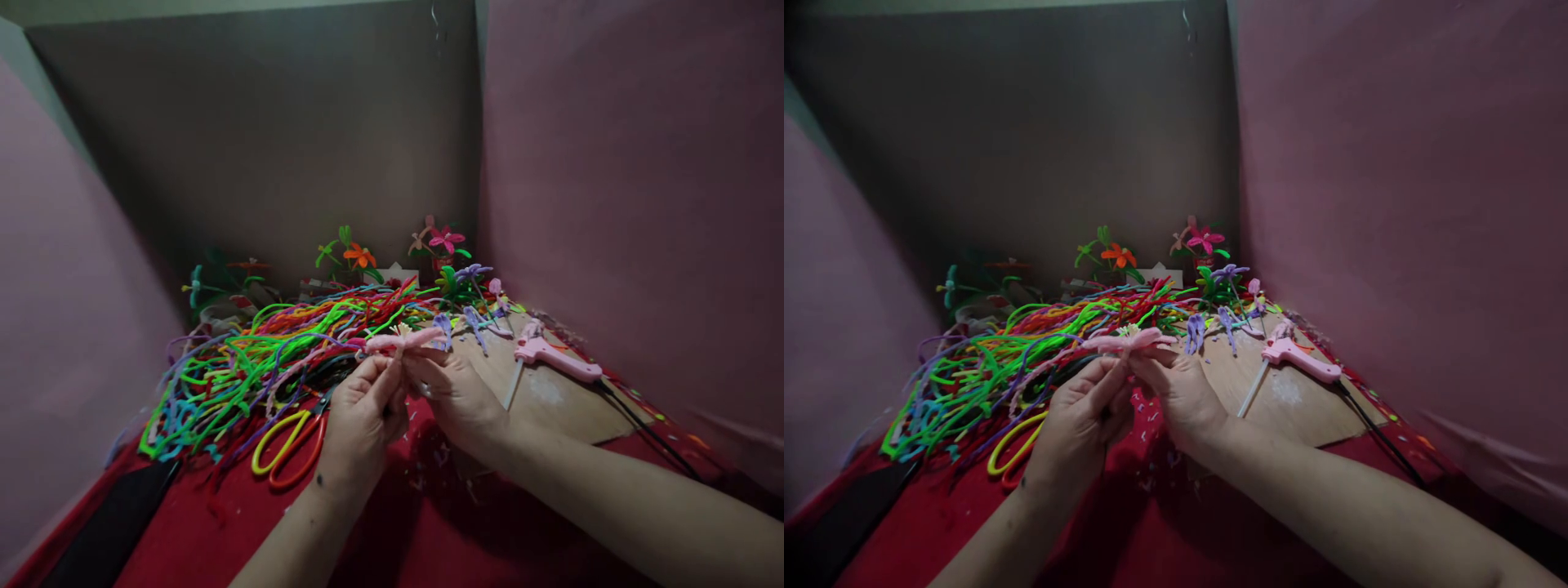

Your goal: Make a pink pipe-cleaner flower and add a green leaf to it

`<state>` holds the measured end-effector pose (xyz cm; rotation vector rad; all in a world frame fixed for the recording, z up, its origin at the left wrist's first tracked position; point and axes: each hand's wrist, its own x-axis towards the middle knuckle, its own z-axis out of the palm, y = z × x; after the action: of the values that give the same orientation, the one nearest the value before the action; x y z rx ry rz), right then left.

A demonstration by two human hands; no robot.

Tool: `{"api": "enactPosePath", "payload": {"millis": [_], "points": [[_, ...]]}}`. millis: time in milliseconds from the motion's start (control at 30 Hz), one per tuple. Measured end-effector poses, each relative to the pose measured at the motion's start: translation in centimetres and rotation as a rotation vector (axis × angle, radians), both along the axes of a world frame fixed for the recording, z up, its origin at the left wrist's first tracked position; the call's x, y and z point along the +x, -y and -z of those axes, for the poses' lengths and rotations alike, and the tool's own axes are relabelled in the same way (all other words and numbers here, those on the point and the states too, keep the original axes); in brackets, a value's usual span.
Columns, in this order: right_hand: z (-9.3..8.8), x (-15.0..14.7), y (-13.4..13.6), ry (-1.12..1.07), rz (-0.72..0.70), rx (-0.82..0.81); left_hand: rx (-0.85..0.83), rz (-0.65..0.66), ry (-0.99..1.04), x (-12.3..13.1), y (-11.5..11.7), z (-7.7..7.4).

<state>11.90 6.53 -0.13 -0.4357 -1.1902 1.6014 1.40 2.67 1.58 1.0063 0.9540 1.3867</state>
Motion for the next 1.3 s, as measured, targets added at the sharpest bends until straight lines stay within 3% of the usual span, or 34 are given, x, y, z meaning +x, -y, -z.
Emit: {"api": "enactPosePath", "payload": {"millis": [100,167,333,433,500,600,700,800,967,1067,1133,1233,1300], "points": [[-0.1,-0.2,-0.1,-0.088,-0.088,-0.103,-0.015,0.107,0.043,-0.3,-0.3,0.1],[-0.2,-0.2,-0.2,-0.116,-0.118,-0.086,0.008,0.086,-0.068,-0.4,-0.4,0.3],[-0.8,0.2,0.2,-0.090,-0.056,-0.021,0.373,-0.347,-0.792,-0.7,-0.3,1.3],[-1.0,0.1,0.5,-0.061,-0.040,-0.006,0.518,-0.448,-1.017,-1.0,-0.3,1.7],[-1.0,-0.1,0.6,-0.083,-0.029,0.008,0.494,-0.429,-0.953,-1.0,-0.2,1.5],[-0.6,-0.4,0.4,-0.134,-0.069,0.020,0.314,-0.348,-0.673,-0.7,-0.1,0.8],[-0.1,-0.4,0.2,-0.107,-0.086,0.001,0.155,-0.215,-0.369,-0.4,0.0,0.4],[0.3,-0.2,0.0,-0.037,-0.084,0.019,0.078,-0.070,-0.205,-0.5,0.0,0.3],[0.2,-0.2,-0.3,-0.076,-0.014,0.057,0.115,0.011,-0.405,-1.2,-0.4,-0.7],[0.0,0.1,-0.4,-0.072,0.098,0.208,0.158,-0.086,-0.534,-2.5,-0.5,-2.0],[-0.2,0.4,-0.4,0.009,0.149,0.329,0.121,-0.145,-0.459,-3.8,-0.2,-2.7],[0.0,0.9,0.0,0.122,0.184,0.424,0.062,0.012,-0.243,-5.1,0.7,-3.3],[0.1,1.1,0.3,0.155,0.219,0.447,0.066,0.129,-0.225,-5.1,1.3,-3.4]]}}
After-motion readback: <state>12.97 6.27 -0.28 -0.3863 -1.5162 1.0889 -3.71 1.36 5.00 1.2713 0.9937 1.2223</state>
